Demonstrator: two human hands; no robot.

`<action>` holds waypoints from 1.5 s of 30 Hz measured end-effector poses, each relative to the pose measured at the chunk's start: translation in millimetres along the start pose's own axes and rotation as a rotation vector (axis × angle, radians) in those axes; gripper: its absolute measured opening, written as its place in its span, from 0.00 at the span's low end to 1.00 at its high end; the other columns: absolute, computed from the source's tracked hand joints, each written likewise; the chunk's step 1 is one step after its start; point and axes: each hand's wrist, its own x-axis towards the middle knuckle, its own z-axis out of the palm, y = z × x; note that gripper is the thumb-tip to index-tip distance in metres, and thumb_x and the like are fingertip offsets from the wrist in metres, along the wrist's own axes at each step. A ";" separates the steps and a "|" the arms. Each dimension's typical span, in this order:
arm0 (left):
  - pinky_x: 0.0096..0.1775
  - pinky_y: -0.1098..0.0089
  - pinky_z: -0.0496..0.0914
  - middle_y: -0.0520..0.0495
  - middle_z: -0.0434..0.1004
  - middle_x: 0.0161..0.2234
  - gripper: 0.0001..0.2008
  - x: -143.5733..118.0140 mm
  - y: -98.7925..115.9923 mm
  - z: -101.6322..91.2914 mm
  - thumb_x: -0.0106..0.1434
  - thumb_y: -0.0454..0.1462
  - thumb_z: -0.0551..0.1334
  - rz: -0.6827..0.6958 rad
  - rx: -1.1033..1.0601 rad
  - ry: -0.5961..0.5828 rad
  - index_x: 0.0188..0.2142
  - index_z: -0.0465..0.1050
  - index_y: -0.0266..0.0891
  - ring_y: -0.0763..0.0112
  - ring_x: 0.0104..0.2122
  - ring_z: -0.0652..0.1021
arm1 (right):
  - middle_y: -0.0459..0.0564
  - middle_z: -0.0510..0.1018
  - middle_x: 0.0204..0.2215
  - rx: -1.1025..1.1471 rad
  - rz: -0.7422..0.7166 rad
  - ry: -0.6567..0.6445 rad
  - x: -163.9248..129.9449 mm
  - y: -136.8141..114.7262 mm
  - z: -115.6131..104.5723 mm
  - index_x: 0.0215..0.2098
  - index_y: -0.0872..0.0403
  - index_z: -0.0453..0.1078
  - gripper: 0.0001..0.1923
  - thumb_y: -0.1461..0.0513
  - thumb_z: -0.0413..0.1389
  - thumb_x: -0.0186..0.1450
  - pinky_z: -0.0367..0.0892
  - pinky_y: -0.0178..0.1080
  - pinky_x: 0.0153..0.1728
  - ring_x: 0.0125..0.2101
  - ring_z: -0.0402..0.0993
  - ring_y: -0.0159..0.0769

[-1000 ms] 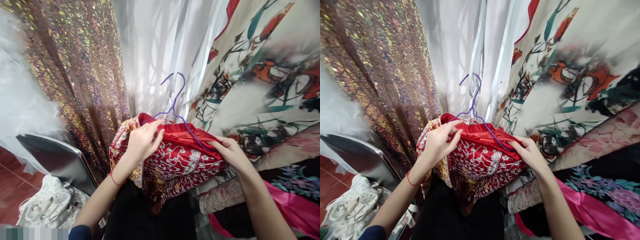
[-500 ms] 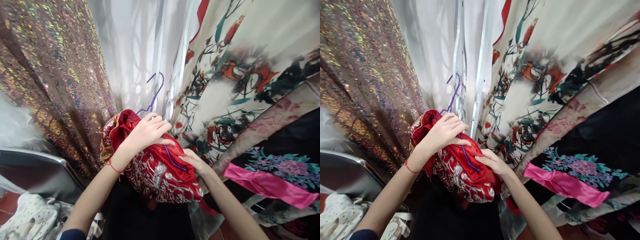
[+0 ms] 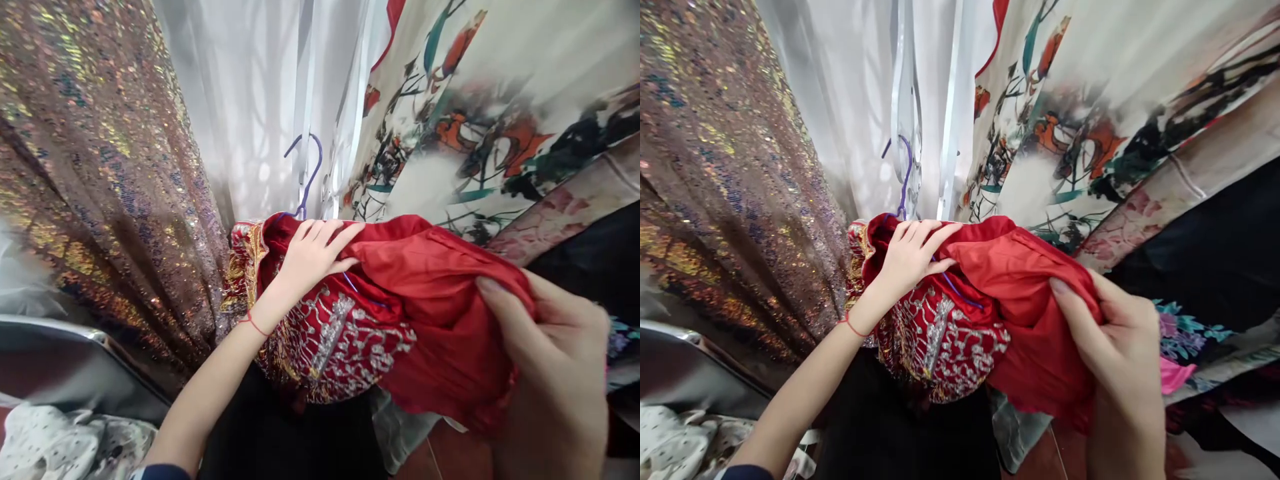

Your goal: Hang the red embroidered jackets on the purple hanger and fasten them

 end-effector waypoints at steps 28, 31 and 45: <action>0.62 0.51 0.58 0.41 0.78 0.39 0.35 -3.9 21.6 44.5 0.55 0.55 0.69 -0.225 -0.226 0.166 0.54 0.73 0.34 0.51 0.49 0.73 | 0.45 0.75 0.28 0.430 0.045 0.358 -31.2 57.7 94.7 0.33 0.53 0.73 0.10 0.56 0.55 0.67 0.66 0.35 0.33 0.30 0.69 0.34; 0.63 0.52 0.57 0.42 0.79 0.40 0.30 -1.6 26.7 54.0 0.58 0.49 0.68 -0.246 -0.215 0.181 0.55 0.72 0.35 0.53 0.49 0.73 | 0.43 0.71 0.25 0.386 0.008 0.319 -35.0 35.2 85.0 0.30 0.53 0.71 0.10 0.59 0.55 0.67 0.63 0.33 0.31 0.28 0.66 0.31; 0.65 0.58 0.62 0.37 0.68 0.61 0.33 -49.2 37.1 11.2 0.65 0.28 0.54 -0.129 -0.385 0.066 0.69 0.50 0.37 0.59 0.64 0.65 | 0.43 0.72 0.25 0.086 -0.260 0.238 -74.2 66.3 136.0 0.33 0.54 0.68 0.04 0.68 0.52 0.64 0.65 0.31 0.26 0.23 0.69 0.29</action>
